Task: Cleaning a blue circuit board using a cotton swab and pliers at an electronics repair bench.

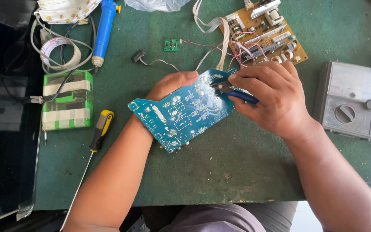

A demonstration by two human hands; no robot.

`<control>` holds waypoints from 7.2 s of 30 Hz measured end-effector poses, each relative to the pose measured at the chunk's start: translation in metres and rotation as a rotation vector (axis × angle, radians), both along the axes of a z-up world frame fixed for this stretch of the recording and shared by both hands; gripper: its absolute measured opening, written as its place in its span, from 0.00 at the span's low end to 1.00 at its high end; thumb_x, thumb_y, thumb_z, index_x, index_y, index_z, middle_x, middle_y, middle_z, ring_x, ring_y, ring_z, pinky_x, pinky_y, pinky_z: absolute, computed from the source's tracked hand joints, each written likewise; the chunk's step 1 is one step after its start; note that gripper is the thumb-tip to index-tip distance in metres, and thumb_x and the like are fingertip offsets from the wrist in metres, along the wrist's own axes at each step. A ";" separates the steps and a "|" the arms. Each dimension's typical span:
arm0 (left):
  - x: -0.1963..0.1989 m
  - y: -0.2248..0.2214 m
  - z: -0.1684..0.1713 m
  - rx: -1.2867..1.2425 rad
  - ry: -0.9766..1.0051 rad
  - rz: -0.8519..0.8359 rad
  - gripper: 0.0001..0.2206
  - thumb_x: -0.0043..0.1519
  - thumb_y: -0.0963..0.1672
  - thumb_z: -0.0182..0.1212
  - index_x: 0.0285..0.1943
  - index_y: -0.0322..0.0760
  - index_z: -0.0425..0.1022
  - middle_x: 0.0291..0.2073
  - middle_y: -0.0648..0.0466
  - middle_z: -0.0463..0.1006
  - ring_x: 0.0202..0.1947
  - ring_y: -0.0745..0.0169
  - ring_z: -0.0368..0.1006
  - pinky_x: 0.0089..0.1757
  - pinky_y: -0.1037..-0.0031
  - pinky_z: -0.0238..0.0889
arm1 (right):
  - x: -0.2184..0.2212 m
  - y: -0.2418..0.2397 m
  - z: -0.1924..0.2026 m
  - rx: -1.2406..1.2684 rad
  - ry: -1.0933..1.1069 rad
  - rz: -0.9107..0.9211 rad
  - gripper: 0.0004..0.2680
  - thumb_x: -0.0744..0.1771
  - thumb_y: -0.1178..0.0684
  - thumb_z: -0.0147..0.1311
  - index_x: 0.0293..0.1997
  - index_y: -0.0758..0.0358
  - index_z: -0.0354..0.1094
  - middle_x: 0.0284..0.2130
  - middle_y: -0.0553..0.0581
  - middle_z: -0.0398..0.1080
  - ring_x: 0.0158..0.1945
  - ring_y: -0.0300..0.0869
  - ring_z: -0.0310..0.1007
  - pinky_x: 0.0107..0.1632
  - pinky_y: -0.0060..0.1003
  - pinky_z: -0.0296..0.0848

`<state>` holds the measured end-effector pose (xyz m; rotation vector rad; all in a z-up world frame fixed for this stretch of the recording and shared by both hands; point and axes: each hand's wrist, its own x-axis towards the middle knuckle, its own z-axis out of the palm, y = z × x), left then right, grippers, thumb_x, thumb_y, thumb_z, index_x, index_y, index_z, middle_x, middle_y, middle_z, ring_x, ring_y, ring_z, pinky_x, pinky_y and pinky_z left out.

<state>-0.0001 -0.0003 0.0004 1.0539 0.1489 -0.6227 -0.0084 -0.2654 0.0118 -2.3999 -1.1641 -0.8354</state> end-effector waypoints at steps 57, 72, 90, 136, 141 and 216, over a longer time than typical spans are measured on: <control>0.030 0.013 -0.063 0.172 -0.494 -0.136 0.19 0.64 0.51 0.62 0.58 0.38 0.79 0.48 0.51 0.85 0.45 0.61 0.84 0.44 0.69 0.80 | -0.004 -0.008 -0.017 0.114 0.398 -0.153 0.14 0.72 0.55 0.65 0.60 0.73 0.67 0.45 0.66 0.69 0.45 0.58 0.70 0.46 0.51 0.66; 0.028 0.012 -0.067 -0.008 -0.361 -0.123 0.13 0.66 0.46 0.62 0.57 0.38 0.79 0.45 0.51 0.83 0.41 0.61 0.82 0.42 0.69 0.78 | -0.003 0.002 -0.008 0.253 0.785 -0.234 0.15 0.67 0.55 0.66 0.54 0.58 0.61 0.46 0.49 0.70 0.43 0.41 0.64 0.47 0.42 0.62; -0.014 -0.002 0.019 -0.003 0.085 -0.081 0.43 0.48 0.54 0.63 0.78 0.46 0.60 0.72 0.49 0.70 0.71 0.50 0.67 0.65 0.56 0.60 | -0.023 0.021 0.011 -0.028 0.159 0.315 0.23 0.64 0.39 0.70 0.48 0.69 0.61 0.61 0.77 0.68 0.62 0.64 0.73 0.60 0.53 0.67; 0.008 0.017 -0.022 0.015 -0.124 -0.090 0.18 0.54 0.39 0.62 0.54 0.27 0.75 0.50 0.37 0.81 0.44 0.28 0.81 0.36 0.45 0.82 | -0.014 0.004 0.010 -0.006 0.152 0.106 0.13 0.70 0.57 0.61 0.59 0.76 0.69 0.55 0.73 0.66 0.57 0.64 0.67 0.58 0.57 0.69; 0.010 0.015 -0.025 0.014 -0.112 -0.072 0.19 0.54 0.39 0.61 0.56 0.27 0.74 0.51 0.37 0.81 0.43 0.30 0.82 0.36 0.46 0.82 | -0.018 0.010 0.009 -0.113 0.055 0.078 0.15 0.74 0.47 0.59 0.64 0.66 0.72 0.53 0.62 0.73 0.53 0.56 0.72 0.56 0.49 0.65; 0.010 0.015 -0.026 0.042 -0.161 -0.093 0.10 0.55 0.39 0.62 0.45 0.30 0.77 0.42 0.43 0.82 0.41 0.39 0.82 0.36 0.48 0.85 | -0.023 0.017 -0.001 -0.060 0.198 0.058 0.10 0.68 0.54 0.67 0.51 0.66 0.75 0.47 0.60 0.77 0.46 0.53 0.77 0.48 0.47 0.74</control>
